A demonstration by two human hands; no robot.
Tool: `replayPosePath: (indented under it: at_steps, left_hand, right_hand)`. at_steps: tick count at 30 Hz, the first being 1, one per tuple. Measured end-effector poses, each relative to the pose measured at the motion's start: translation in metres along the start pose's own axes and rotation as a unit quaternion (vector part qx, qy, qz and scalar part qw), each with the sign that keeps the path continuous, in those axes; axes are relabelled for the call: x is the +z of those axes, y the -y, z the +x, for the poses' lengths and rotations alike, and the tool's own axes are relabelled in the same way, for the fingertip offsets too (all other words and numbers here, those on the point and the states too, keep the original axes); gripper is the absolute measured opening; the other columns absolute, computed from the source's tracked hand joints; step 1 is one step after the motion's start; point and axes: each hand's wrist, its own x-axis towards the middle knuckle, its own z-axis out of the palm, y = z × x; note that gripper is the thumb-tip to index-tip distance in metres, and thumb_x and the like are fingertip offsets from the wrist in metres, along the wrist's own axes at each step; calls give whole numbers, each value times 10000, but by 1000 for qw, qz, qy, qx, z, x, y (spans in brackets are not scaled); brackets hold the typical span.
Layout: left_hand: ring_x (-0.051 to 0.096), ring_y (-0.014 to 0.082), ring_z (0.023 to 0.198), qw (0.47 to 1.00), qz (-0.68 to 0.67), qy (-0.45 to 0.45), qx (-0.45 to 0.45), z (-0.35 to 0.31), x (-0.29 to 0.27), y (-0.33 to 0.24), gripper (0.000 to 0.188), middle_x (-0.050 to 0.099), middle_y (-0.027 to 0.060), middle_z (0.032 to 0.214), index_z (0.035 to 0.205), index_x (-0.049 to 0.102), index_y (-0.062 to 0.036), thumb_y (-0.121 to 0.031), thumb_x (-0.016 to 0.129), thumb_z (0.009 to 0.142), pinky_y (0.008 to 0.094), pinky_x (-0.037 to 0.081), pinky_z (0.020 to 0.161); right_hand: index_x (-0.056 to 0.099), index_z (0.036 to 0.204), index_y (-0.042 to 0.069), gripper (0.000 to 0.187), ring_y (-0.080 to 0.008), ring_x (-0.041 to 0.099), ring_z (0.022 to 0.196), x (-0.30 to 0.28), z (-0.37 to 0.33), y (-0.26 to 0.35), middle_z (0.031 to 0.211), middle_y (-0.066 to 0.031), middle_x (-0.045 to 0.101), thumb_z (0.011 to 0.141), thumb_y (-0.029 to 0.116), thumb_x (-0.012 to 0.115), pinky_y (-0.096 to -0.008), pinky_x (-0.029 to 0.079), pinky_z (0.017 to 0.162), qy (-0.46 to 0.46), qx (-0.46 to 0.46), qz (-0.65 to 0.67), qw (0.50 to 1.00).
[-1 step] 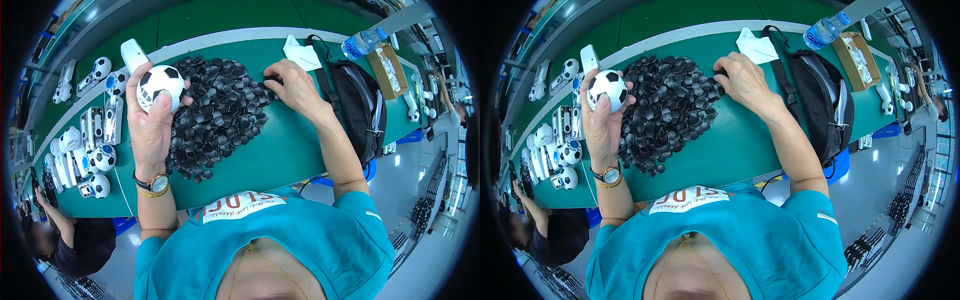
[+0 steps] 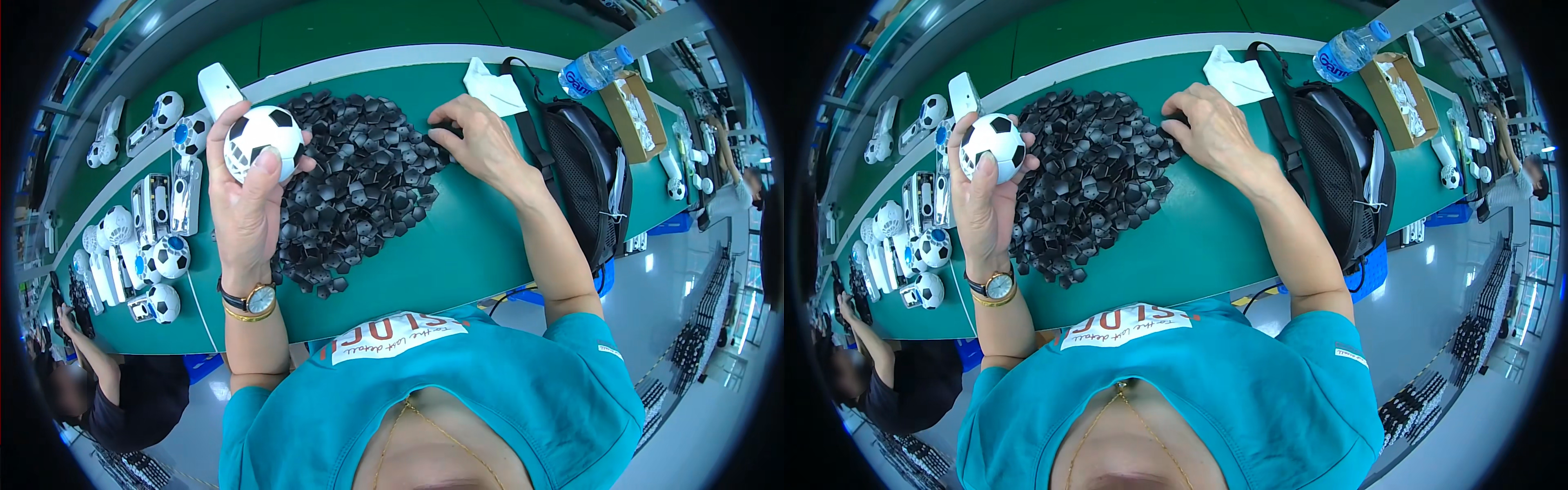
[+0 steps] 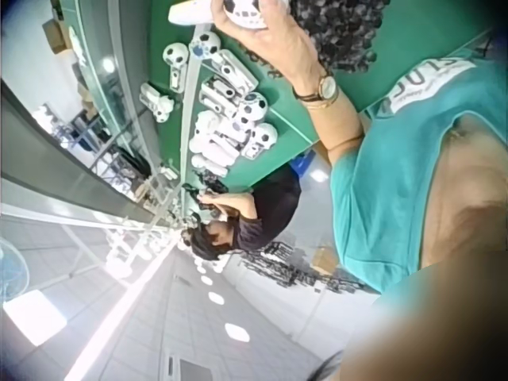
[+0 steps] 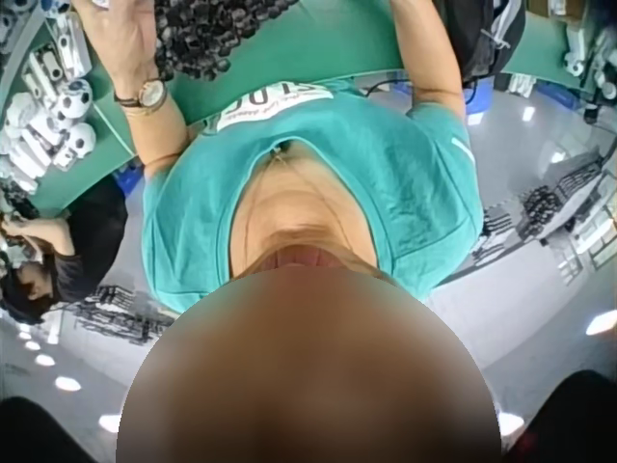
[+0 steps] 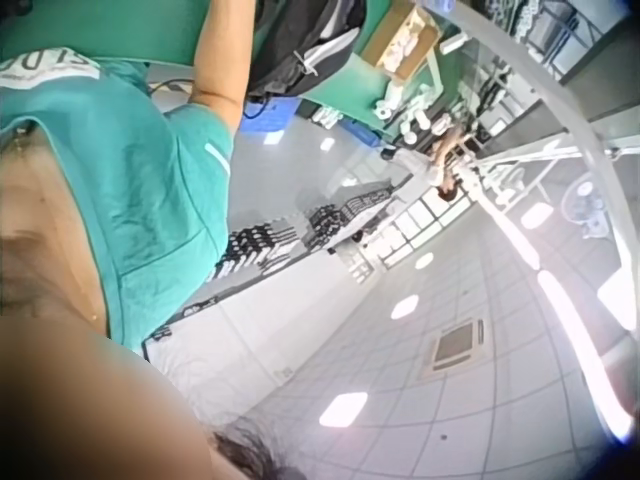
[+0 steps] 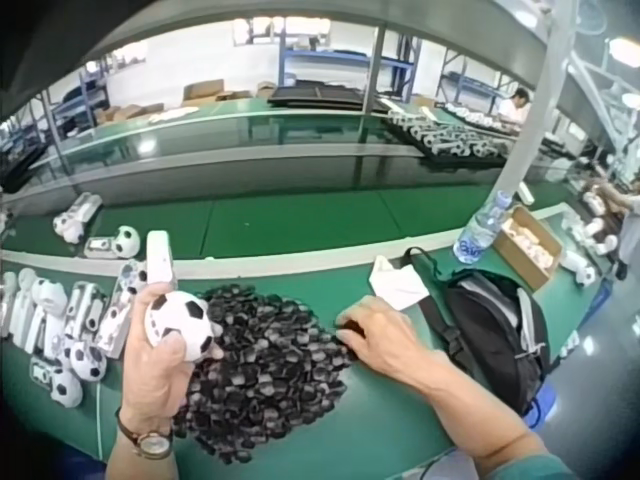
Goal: Assembling soccer ball toy fans by inserting small black components into the ball housing at a factory workbench.
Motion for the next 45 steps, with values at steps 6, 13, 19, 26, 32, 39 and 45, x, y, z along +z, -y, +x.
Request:
replayPosePath:
  at_steps: [6,13,19,26,32,39,45]
  left_hand:
    - [614,282,1026,1000,-4,1,3,2,-1,0,551,538,142,1164,1365,327,-58,-168,625,916,385,569,787]
    - [599,293,1060,998,-62,-4,5,6,3,-6,462,533,142,1173,1383,307,-72,-228,494,991,420,540,860]
    - [574,304,1096,989,-144,-23,-23,11,16,-10,453,516,144,1199,1390,289,-82,-313,413,1021,451,490,929]
    - [546,301,1125,978,-206,-31,-31,14,40,-7,451,504,130,1211,1392,282,-88,-326,396,1026,444,455,959]
    - [544,298,1121,976,-210,-41,-27,9,45,-4,449,500,127,1212,1394,279,-93,-326,392,1027,439,450,965]
    - [496,270,1183,976,-216,-36,-8,6,41,-3,429,479,124,1239,1391,278,-87,-302,378,1033,448,424,1003]
    - [462,270,1226,975,-220,0,-31,1,50,-15,438,449,125,1301,1410,275,-84,-307,343,1039,444,392,1047]
  right_hand:
    - [667,938,17,158,-278,602,887,8,6,12,891,-104,628,801,95,683,-374,503,723,9,-101,-18,995]
    - [669,936,14,150,-263,622,840,12,10,23,880,-102,640,800,75,685,-348,510,705,-9,-152,-67,986]
    - [651,950,-6,105,-122,626,768,-8,14,89,885,-64,664,855,31,671,-245,506,664,-42,-42,334,941]
    - [602,941,-2,113,-74,599,760,21,22,126,872,-38,644,866,30,680,-212,498,654,-114,-71,460,878]
    - [575,887,12,138,-98,598,723,30,21,127,830,-36,623,852,55,702,-234,500,652,-189,-104,359,908]
    - [576,1007,17,279,-125,606,827,28,26,127,975,-86,619,800,89,749,-257,509,677,-239,-144,328,902]
    - [540,1218,16,521,-162,610,988,8,37,113,1165,-120,595,760,112,768,-265,522,764,-128,-184,337,914]
